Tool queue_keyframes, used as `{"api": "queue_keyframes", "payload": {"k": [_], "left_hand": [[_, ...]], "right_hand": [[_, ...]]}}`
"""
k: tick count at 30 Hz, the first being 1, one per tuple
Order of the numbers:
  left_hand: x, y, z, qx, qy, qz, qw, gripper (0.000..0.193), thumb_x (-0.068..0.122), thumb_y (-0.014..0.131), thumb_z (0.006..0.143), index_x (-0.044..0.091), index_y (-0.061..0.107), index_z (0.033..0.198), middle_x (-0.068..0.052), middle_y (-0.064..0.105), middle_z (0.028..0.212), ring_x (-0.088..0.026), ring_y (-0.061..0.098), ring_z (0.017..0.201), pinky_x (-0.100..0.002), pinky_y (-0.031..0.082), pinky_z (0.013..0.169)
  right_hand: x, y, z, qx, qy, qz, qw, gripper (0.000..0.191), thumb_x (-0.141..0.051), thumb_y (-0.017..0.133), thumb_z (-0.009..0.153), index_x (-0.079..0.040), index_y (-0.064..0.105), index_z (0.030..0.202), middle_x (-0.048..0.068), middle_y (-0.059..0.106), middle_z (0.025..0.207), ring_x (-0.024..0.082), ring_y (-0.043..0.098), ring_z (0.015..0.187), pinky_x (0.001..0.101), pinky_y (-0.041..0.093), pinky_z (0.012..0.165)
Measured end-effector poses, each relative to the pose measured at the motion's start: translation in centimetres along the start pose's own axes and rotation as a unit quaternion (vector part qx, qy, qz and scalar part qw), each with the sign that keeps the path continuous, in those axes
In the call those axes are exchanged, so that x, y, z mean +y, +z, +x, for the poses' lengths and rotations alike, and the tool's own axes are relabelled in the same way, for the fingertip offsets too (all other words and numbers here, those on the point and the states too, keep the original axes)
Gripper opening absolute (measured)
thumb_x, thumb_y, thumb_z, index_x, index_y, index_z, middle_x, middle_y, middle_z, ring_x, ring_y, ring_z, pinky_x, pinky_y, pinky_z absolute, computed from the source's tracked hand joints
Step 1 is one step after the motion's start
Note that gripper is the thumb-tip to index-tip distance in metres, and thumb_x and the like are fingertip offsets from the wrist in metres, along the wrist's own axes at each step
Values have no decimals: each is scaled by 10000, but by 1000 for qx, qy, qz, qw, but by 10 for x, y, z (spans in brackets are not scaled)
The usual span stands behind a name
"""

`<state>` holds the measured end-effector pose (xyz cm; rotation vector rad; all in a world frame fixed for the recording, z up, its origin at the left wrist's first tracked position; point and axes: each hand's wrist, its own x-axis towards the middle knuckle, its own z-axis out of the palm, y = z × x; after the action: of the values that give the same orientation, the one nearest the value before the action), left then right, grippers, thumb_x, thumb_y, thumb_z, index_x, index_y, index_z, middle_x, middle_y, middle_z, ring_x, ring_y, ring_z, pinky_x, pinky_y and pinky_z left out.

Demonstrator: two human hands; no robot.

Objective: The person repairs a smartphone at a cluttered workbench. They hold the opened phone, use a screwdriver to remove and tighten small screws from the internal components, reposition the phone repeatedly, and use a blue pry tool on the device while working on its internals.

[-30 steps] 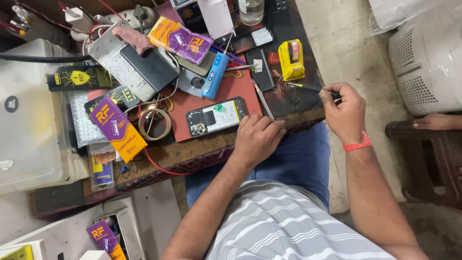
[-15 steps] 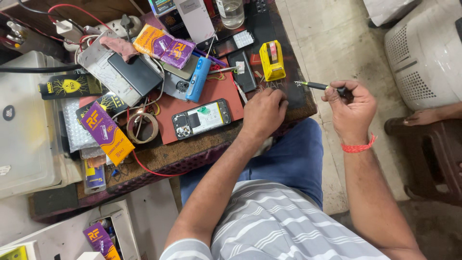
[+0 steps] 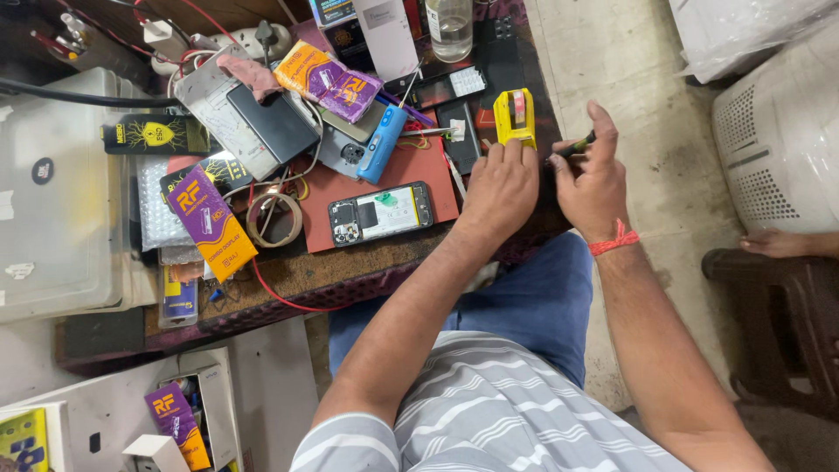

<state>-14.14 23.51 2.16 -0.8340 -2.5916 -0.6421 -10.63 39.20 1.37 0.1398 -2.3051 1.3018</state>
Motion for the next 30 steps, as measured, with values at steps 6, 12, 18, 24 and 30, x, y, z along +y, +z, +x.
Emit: {"api": "queue_keyframes", "payload": {"k": [6,12,18,24,30], "left_hand": [[-38,-33,-44,31,-223,-515,827,228,12,748,926,68,538,992,-136,733,960,-181,703,823,-320,564,712],[-42,-54,-104,105,-294,-815,489,337,-56,758,952,101,461,987,-143,731,1058,-173,694,887,-309,589,752],[-53,-73,-128,161,-246,-876,382,365,-95,732,933,108,430,965,-177,736,1058,-244,748,951,-405,640,853],[-74,-93,-146,170,-242,-872,390,417,-122,733,947,116,391,956,-200,739,1061,-271,750,989,-417,633,895],[-88,-105,-160,200,-235,-870,384,424,-116,737,935,114,381,949,-197,744,1048,-269,758,953,-419,651,834]], "right_hand": [[-36,7,-23,103,236,446,857,936,127,674,1037,-177,56,1671,196,668,1174,255,741,986,443,686,856],[-113,45,-57,78,183,438,877,1075,171,711,1008,-197,-14,1710,198,628,1126,228,705,925,411,665,919],[-157,80,-78,92,117,284,947,1075,173,715,1052,-180,-74,1693,191,624,1130,173,655,923,296,623,907],[-179,100,-84,31,27,162,986,1053,172,711,1087,-234,-53,1686,173,629,1137,145,668,947,235,615,875],[-197,124,-88,17,15,124,992,1043,165,729,1077,-229,-33,1669,164,617,1127,153,661,964,235,601,873]]}}
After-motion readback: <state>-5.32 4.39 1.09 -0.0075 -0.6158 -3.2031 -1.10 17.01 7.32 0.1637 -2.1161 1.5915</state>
